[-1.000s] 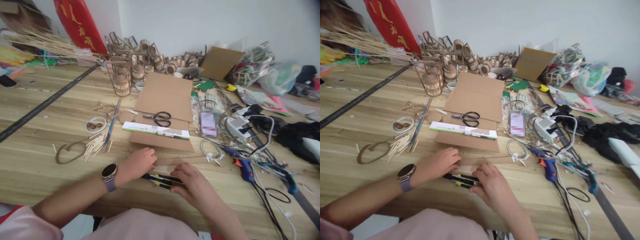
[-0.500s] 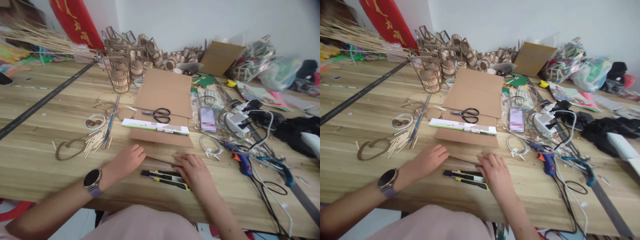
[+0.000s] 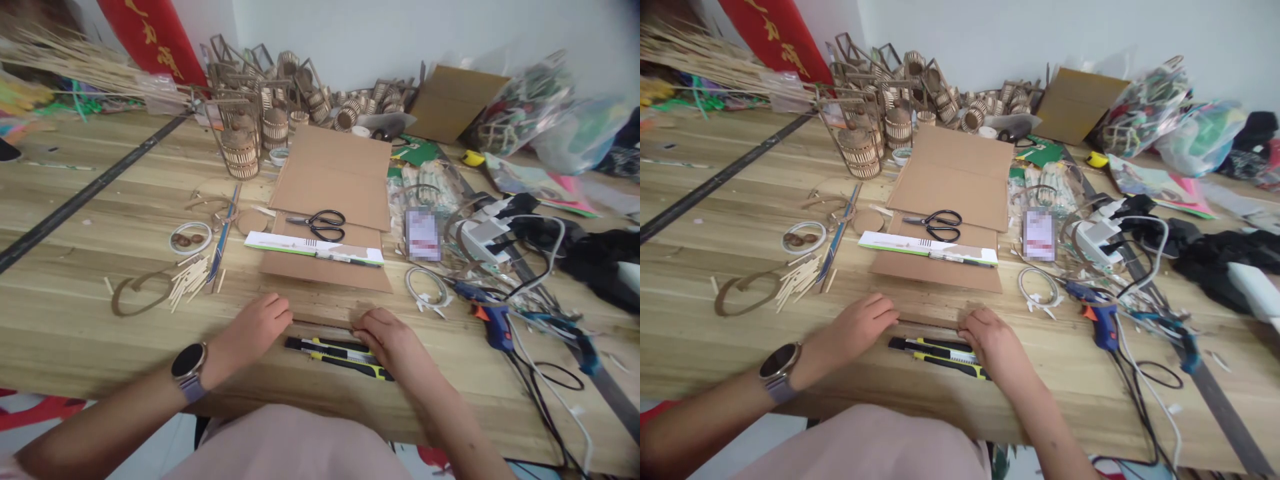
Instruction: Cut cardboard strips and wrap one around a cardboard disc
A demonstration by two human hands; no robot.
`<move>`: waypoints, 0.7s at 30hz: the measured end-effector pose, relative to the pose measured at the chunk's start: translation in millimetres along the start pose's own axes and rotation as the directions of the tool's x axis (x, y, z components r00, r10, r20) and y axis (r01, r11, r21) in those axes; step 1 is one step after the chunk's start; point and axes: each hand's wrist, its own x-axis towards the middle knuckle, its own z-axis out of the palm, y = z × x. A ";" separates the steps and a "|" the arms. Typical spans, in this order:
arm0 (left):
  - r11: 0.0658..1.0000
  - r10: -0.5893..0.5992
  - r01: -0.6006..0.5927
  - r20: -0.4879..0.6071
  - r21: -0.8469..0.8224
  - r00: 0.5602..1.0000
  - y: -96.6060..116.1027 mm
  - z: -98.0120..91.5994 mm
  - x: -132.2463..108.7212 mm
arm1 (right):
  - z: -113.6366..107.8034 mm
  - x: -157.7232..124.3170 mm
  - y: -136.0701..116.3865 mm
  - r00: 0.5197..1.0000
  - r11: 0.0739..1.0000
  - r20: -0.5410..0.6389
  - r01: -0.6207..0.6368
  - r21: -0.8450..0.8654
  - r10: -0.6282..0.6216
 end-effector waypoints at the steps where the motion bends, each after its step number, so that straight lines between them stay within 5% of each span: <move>1: 1.000 0.002 -0.002 -0.002 -0.014 1.000 0.2 1.6 -1.0 | -1.2 0.9 -0.6 1.000 1.000 0.015 -0.008 0.023 0.007; 6: 0.999 0.011 -0.011 0.024 -0.032 1.000 0.8 4.5 -3.4 | -1.9 3.2 -3.4 0.995 0.989 0.073 -0.074 0.128 0.065; 11: 0.932 -0.161 0.214 0.196 -0.294 0.967 -6.8 -9.2 14.3 | -3.3 12.1 2.7 0.968 0.950 0.162 -0.225 0.216 0.192; 21: 0.864 -0.270 0.370 0.304 -0.342 0.913 -18.6 -12.3 32.6 | -8.8 29.9 10.8 0.866 0.870 0.367 -0.437 0.228 0.339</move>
